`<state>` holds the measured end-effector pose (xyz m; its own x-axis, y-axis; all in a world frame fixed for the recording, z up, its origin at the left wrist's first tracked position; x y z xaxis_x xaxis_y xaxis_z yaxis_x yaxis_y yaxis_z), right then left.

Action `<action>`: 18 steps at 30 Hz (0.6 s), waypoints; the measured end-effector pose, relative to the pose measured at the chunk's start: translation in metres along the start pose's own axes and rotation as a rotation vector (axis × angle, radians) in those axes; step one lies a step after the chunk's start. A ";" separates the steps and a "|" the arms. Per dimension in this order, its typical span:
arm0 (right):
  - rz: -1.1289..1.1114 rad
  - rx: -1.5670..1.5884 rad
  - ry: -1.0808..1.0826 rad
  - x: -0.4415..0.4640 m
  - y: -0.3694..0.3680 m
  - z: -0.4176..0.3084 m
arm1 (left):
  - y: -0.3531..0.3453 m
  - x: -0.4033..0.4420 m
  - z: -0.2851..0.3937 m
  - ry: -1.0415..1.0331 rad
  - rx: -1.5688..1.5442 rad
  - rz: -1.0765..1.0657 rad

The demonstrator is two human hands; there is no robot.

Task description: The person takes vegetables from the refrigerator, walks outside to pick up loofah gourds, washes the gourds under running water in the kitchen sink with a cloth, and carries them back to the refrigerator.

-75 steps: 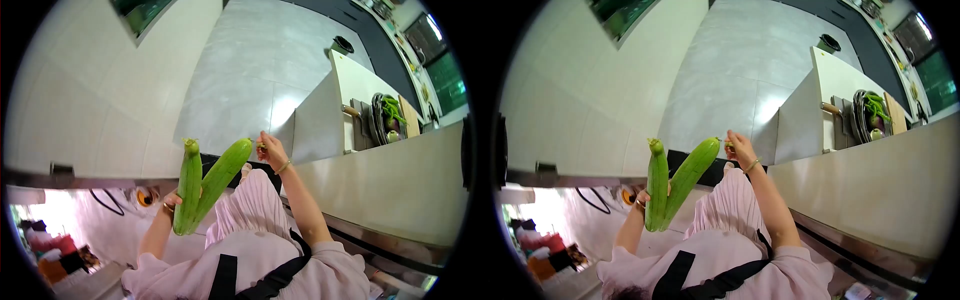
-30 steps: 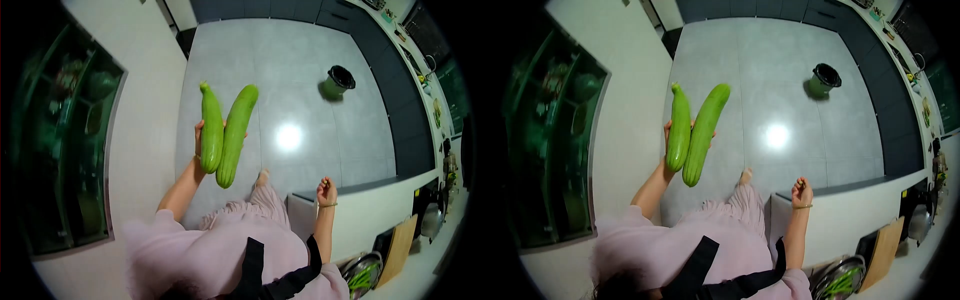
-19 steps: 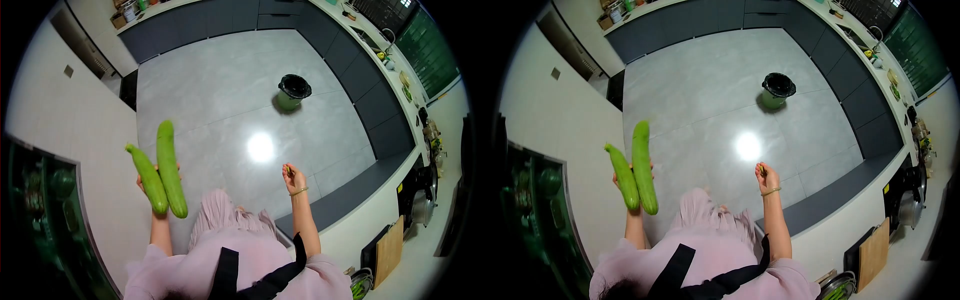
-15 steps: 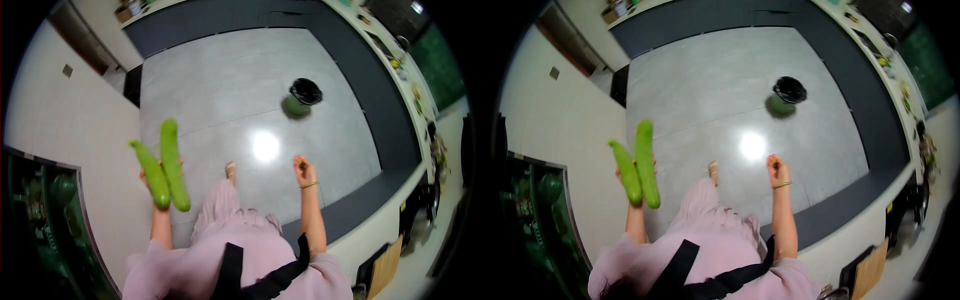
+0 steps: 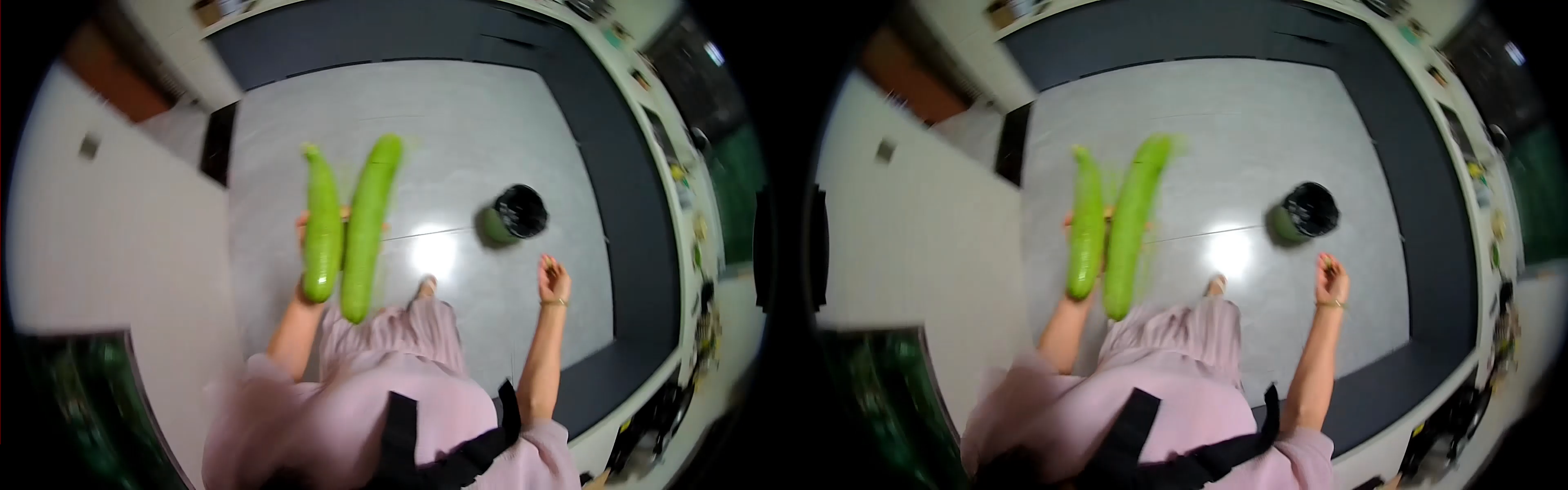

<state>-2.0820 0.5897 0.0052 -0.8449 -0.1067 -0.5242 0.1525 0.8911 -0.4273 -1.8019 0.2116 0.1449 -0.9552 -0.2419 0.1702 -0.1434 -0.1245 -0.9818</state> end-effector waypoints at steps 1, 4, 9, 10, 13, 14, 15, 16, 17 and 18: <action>-0.016 0.012 -0.033 0.012 -0.006 -0.001 | 0.001 0.019 -0.001 0.010 -0.012 -0.021; 0.013 0.165 -0.008 0.053 -0.020 -0.006 | 0.019 0.067 0.006 0.110 -0.052 -0.009; 0.182 0.234 -0.031 0.130 -0.033 -0.027 | 0.028 0.158 0.020 0.015 0.158 0.186; 0.232 0.285 -0.047 0.146 -0.027 -0.027 | 0.029 0.178 0.017 0.040 0.169 0.201; 0.308 0.375 -0.010 0.191 -0.030 -0.041 | 0.040 0.235 0.026 0.022 0.226 0.221; 0.343 0.395 0.012 0.202 -0.032 -0.046 | 0.041 0.252 0.027 0.027 0.213 0.216; 0.289 0.412 -0.046 0.212 -0.039 -0.048 | 0.042 0.268 0.029 0.029 0.201 0.212; 0.298 0.409 -0.052 0.221 -0.042 -0.048 | 0.044 0.281 0.031 0.031 0.198 0.224; 0.454 0.298 -0.036 0.225 -0.036 -0.048 | 0.046 0.295 0.034 0.026 0.212 0.233; 0.611 0.187 -0.019 0.226 -0.032 -0.051 | 0.051 0.311 0.037 0.026 0.225 0.242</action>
<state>-2.3040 0.5598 -0.0621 -0.5683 0.3870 -0.7261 0.6921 0.7021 -0.1675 -2.0971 0.0945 0.1510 -0.9614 -0.2659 -0.0707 0.1464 -0.2765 -0.9498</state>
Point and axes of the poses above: each hand's wrist, its own x-axis towards the middle knuckle, its own y-axis out of the back of the hand, z = x × y, the point moved 8 cm from there along x, towards the middle knuckle, and after that the axes turned 7 degrees about -x, right-handed, at the moved point
